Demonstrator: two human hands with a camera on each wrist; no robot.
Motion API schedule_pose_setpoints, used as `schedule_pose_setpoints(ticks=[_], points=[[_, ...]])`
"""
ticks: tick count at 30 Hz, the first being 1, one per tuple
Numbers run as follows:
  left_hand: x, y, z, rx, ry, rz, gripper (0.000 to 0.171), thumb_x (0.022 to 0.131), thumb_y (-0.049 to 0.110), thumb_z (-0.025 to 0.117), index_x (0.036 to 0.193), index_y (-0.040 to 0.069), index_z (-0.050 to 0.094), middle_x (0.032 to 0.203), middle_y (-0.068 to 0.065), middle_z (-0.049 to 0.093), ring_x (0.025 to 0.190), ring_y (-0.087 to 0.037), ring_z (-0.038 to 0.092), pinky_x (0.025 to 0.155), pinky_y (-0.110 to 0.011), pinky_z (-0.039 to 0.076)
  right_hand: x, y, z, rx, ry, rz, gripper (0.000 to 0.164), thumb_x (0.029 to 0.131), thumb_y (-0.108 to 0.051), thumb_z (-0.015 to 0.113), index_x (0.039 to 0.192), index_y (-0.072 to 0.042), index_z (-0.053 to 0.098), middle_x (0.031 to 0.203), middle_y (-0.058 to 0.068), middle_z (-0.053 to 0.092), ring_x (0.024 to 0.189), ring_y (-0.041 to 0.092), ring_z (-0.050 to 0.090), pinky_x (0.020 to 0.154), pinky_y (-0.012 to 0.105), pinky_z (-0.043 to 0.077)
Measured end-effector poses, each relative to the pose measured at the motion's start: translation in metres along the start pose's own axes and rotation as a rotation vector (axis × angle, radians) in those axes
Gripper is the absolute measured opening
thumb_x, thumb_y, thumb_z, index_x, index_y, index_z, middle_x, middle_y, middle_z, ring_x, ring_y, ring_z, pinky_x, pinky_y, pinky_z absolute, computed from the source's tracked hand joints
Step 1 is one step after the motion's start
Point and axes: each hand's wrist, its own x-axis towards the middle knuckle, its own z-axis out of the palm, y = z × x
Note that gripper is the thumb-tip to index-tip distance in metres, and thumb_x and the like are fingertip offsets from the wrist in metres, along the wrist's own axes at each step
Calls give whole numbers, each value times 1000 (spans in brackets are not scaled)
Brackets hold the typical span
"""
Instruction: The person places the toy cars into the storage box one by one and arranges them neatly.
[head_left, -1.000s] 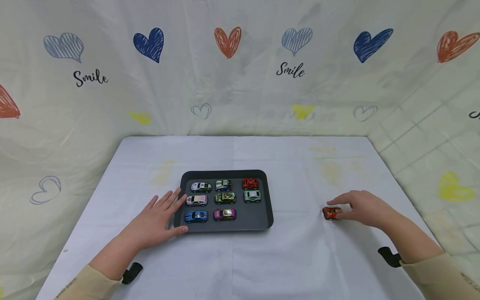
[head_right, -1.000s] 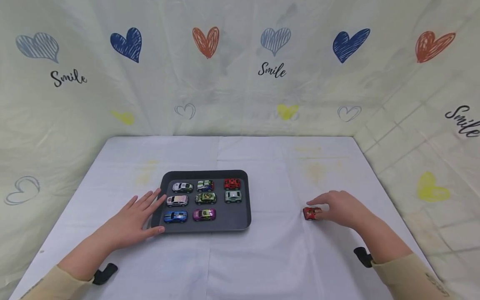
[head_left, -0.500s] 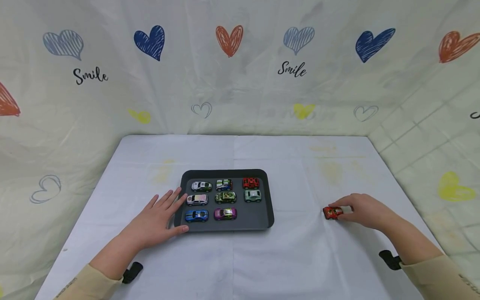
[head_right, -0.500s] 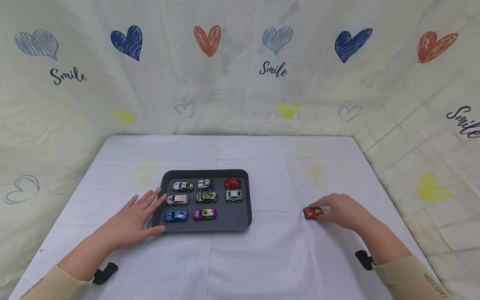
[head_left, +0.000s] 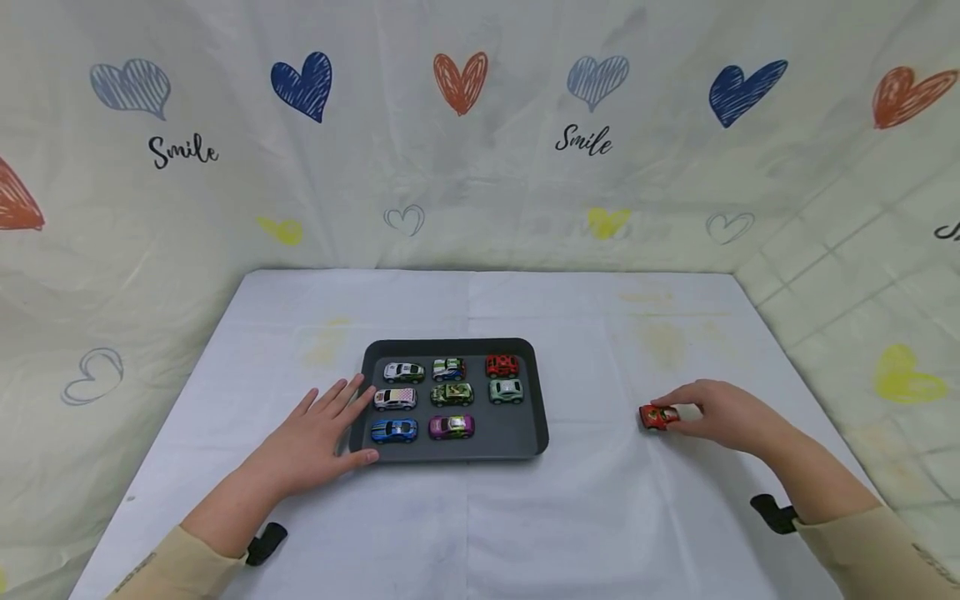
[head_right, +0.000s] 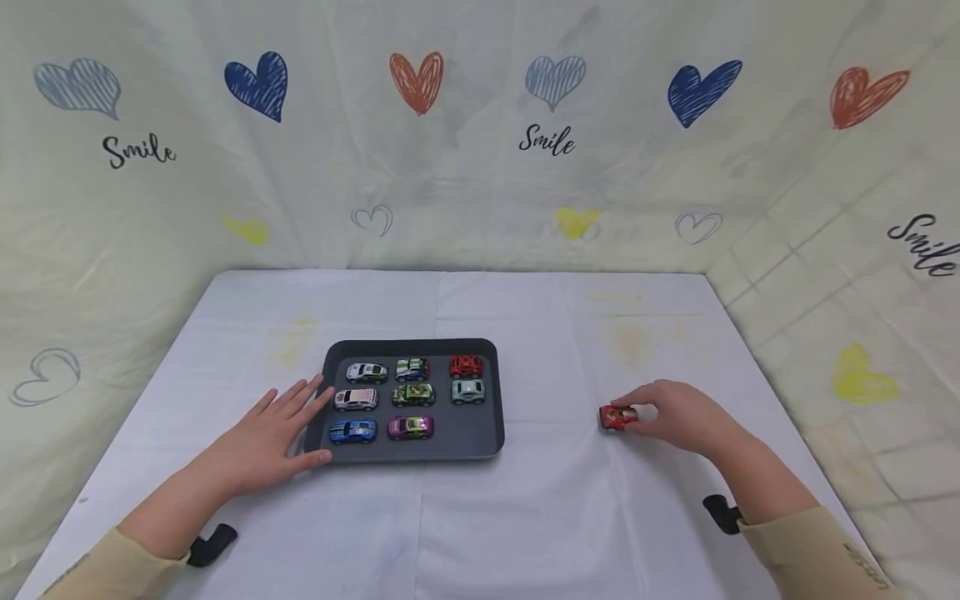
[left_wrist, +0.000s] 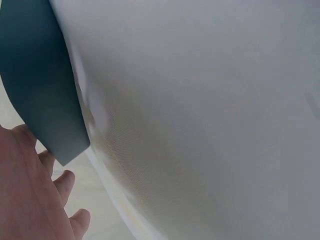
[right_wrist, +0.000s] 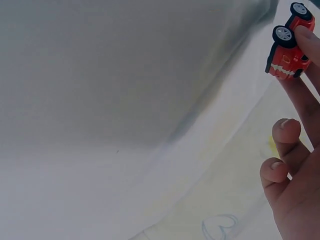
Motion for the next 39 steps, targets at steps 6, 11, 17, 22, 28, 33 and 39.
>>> schedule_pose_setpoints(ticks=[6,11,17,22,28,33,39], points=[[0,0,1,4,5,-8,93,88,73,53,159,20,25,166,-5,15,150,-34,18,119,-60,11,8,-17,-5,10,63,-51,34,84,-27,80,117,-24,75,115,-1,70,108,28,63,87,49,54],[-1,1,0,4,3,-11,93,88,73,52,159,20,25,166,-5,15,150,-34,17,119,-60,11,21,-40,-7,24,98,-107,34,83,-25,81,117,-26,75,113,-6,71,106,23,64,86,43,54],[-1,2,-2,3,5,-11,92,88,70,56,159,19,26,165,-6,16,150,-34,18,119,-60,12,48,-76,-10,58,99,-226,36,84,-24,82,119,-26,75,112,-8,71,103,22,63,83,42,54],[-2,3,-3,-1,1,-8,92,88,69,56,159,18,26,165,-7,16,149,-35,19,119,-60,12,68,-108,-5,91,82,-304,36,84,-23,81,119,-26,75,110,-12,71,100,20,63,83,44,54],[0,2,-1,5,-2,-9,92,88,71,54,159,20,25,166,-5,15,150,-34,17,119,-59,11,84,-135,-3,64,82,-367,36,84,-24,81,119,-26,74,110,-14,71,99,18,64,85,40,54],[0,1,0,9,-9,-11,93,88,74,51,159,20,25,166,-5,14,150,-33,16,119,-59,11,90,-150,0,41,61,-376,34,85,-23,80,119,-25,75,111,-12,72,99,19,65,84,37,54],[-1,1,-1,1,9,-10,92,88,71,55,159,19,26,165,-6,16,150,-34,19,119,-60,12,94,-161,19,-39,41,-385,32,85,-27,80,116,-26,76,108,-13,72,99,13,64,87,37,52]])
